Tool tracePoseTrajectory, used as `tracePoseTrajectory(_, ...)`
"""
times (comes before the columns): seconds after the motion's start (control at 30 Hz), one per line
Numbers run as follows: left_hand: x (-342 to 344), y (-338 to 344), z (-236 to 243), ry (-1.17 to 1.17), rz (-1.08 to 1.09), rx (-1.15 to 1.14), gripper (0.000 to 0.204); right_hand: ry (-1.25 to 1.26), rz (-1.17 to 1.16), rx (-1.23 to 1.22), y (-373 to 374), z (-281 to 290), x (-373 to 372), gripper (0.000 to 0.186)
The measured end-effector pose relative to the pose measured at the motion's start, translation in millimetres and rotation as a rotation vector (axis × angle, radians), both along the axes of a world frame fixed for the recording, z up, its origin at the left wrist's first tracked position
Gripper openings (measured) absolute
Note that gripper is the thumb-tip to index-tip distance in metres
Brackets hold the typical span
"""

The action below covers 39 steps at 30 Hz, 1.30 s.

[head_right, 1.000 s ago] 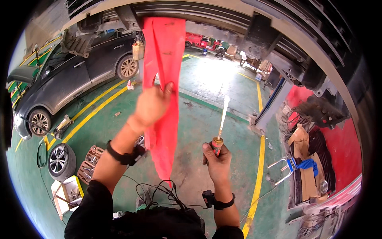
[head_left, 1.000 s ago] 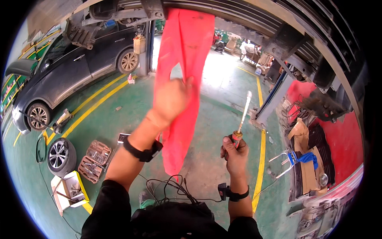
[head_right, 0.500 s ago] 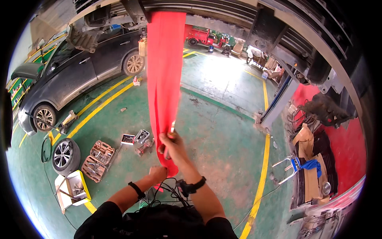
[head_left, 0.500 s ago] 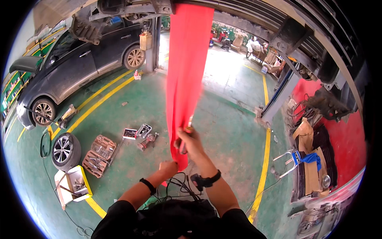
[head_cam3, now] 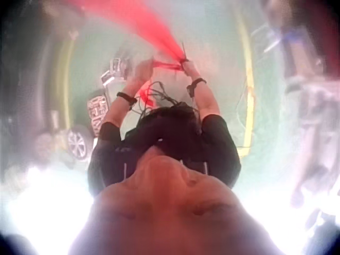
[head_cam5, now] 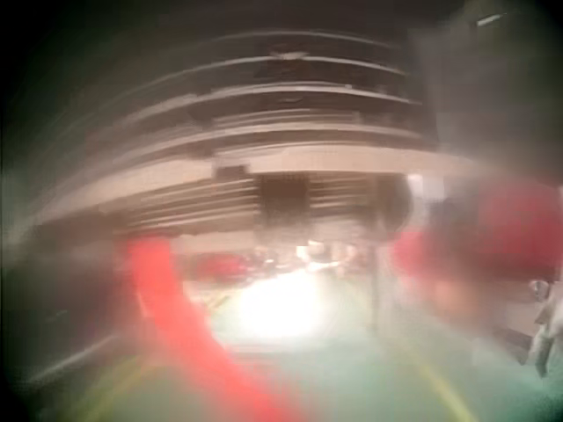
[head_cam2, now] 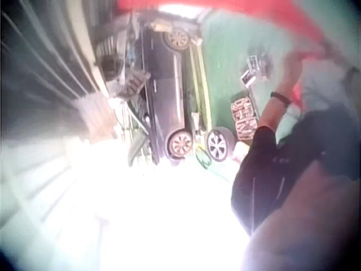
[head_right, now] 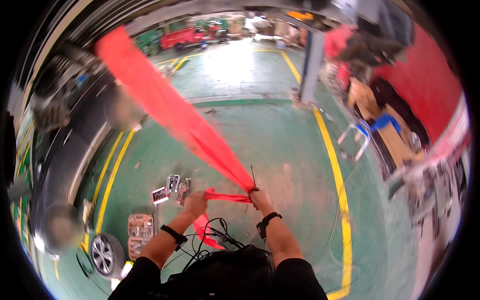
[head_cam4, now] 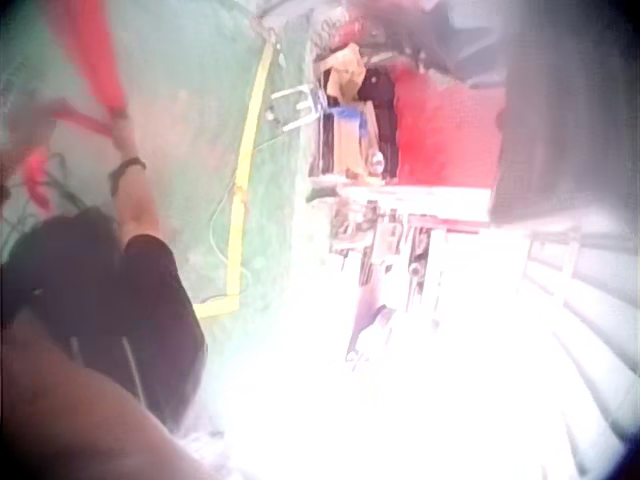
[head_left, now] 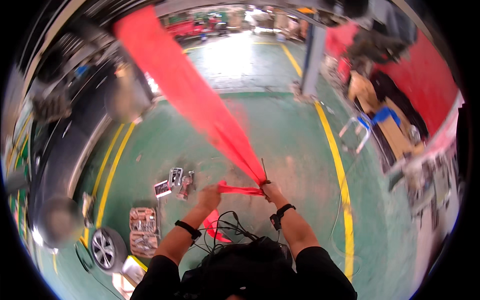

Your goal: The person picks up a red cloth, uses a screwdriver to remove a screw from the underside of a vehicle, and then detaches a plastic component from the engine bay using the screwdriver to pry it loose.

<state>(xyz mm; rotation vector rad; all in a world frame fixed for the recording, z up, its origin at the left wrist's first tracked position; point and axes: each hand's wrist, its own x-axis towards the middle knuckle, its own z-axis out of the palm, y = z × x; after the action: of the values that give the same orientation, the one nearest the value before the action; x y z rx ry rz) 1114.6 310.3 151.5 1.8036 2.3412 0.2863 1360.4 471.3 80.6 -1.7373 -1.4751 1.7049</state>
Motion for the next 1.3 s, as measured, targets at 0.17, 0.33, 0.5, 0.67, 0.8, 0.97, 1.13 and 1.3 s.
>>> tracePoseTrajectory(0.17, 101, 37, 19, 0.013, -0.685, 0.215, 0.051, -0.348, -0.18, 0.007, -48, -37, 51, 0.024)
tracePoseTrajectory(0.33, 153, 63, -22, 0.319, -0.992, 0.117, 0.058, -0.031, -0.561, -0.103, -132, -27, 112, 0.028)
tracePoseTrajectory(0.5, 187, 101, -43, 0.213, -0.817, -0.316, 0.033, 0.339, -0.874, 0.052, -188, 31, 182, 0.021)
tracePoseTrajectory(0.67, 288, 106, -8, -0.273, -1.164, -0.349, 0.048, 0.529, -0.95, 0.232, -212, 97, 225, 0.021)
tracePoseTrajectory(0.8, 422, 83, -7, -0.672, -1.251, -0.772, 0.046, 0.605, -0.89, 0.327, -218, 122, 302, 0.019)
tracePoseTrajectory(0.97, 549, 141, 36, -0.729, -0.926, -0.483, 0.034, 0.568, -1.343, 0.316, -231, 108, 390, 0.024)
tracePoseTrajectory(1.13, 643, 194, 161, -1.23, -0.873, -0.362, 0.027, 0.777, -1.441, 0.529, -242, 92, 428, 0.053)
tracePoseTrajectory(1.3, 705, 141, 239, -1.728, -1.0, -0.842, 0.033, 0.852, -1.534, 0.583, -212, 88, 461, 0.067)
